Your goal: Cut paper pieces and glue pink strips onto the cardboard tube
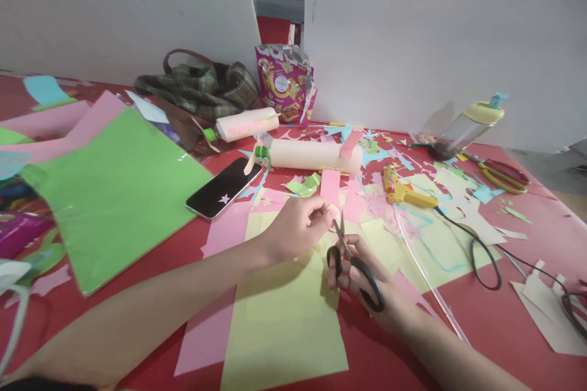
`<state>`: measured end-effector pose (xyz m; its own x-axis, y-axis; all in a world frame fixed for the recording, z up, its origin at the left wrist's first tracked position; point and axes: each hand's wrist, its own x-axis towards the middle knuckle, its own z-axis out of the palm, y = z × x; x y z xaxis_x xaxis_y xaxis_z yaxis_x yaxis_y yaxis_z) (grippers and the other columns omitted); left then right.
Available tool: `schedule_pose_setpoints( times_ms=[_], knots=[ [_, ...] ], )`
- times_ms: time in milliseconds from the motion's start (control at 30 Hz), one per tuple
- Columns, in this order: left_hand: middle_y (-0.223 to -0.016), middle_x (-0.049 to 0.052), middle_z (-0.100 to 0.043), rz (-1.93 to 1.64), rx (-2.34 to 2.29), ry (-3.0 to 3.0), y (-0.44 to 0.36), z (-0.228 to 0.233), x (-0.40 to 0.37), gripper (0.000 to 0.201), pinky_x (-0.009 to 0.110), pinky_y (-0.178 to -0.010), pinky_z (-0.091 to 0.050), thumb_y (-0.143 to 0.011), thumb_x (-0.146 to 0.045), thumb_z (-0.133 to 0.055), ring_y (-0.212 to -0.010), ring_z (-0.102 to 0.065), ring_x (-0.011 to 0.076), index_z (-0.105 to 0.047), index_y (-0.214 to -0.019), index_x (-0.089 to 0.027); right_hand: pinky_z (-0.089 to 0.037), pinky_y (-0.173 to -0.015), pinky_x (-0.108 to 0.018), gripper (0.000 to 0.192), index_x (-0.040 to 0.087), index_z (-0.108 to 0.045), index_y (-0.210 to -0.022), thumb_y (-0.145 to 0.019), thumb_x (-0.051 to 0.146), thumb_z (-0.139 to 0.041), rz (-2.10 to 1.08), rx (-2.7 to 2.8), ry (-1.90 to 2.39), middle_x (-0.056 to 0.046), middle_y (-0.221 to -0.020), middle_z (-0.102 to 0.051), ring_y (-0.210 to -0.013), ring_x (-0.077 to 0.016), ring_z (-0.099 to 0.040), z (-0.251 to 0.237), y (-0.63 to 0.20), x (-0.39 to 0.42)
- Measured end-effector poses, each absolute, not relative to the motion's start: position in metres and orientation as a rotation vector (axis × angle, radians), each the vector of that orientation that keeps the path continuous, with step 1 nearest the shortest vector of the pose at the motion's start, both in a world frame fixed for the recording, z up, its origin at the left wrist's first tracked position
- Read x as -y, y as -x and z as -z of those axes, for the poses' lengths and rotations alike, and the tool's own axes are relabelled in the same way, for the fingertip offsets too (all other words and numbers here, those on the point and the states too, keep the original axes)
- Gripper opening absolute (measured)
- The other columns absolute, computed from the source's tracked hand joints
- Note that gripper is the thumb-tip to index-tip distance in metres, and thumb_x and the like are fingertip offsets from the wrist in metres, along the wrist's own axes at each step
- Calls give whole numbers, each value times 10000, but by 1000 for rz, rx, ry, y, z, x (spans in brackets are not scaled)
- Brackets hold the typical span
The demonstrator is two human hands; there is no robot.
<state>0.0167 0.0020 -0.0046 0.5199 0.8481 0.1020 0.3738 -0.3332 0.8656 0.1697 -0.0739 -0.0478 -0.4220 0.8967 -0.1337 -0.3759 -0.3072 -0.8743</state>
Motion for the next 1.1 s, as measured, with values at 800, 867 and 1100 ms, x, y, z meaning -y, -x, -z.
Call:
schedule_pose_setpoints(
  times_ms=[800, 867, 1100],
  knots=[
    [-543, -46, -346, -650, -966, -1911, -18, 5, 3, 225, 189, -467, -270, -780, -230, -345, -499, -308, 64, -327, -565, -164, -343, -579, -257, 263, 255, -375, -917, -743, 392, -516, -1792, 1067, 911, -1, -730, -483, -622, -123, -446, 48, -170, 74],
    [-549, -45, -360, -650, -963, -1902, -18, 5, 4, 217, 189, -471, -272, -781, -228, -344, -501, -314, 63, -340, -574, -164, -343, -586, -258, 265, 254, -377, -910, -740, 401, -517, -1790, 1070, 921, -3, -735, -485, -623, -122, -448, 47, -171, 74],
    [-537, -48, -355, -627, -970, -1917, -18, 6, 4, 224, 194, -462, -262, -787, -244, -335, -490, -307, 65, -340, -577, -167, -342, -579, -254, 223, 253, -384, -908, -759, 368, -504, -1797, 1072, 911, -7, -750, -494, -613, -115, -453, 47, -171, 75]
  ],
)
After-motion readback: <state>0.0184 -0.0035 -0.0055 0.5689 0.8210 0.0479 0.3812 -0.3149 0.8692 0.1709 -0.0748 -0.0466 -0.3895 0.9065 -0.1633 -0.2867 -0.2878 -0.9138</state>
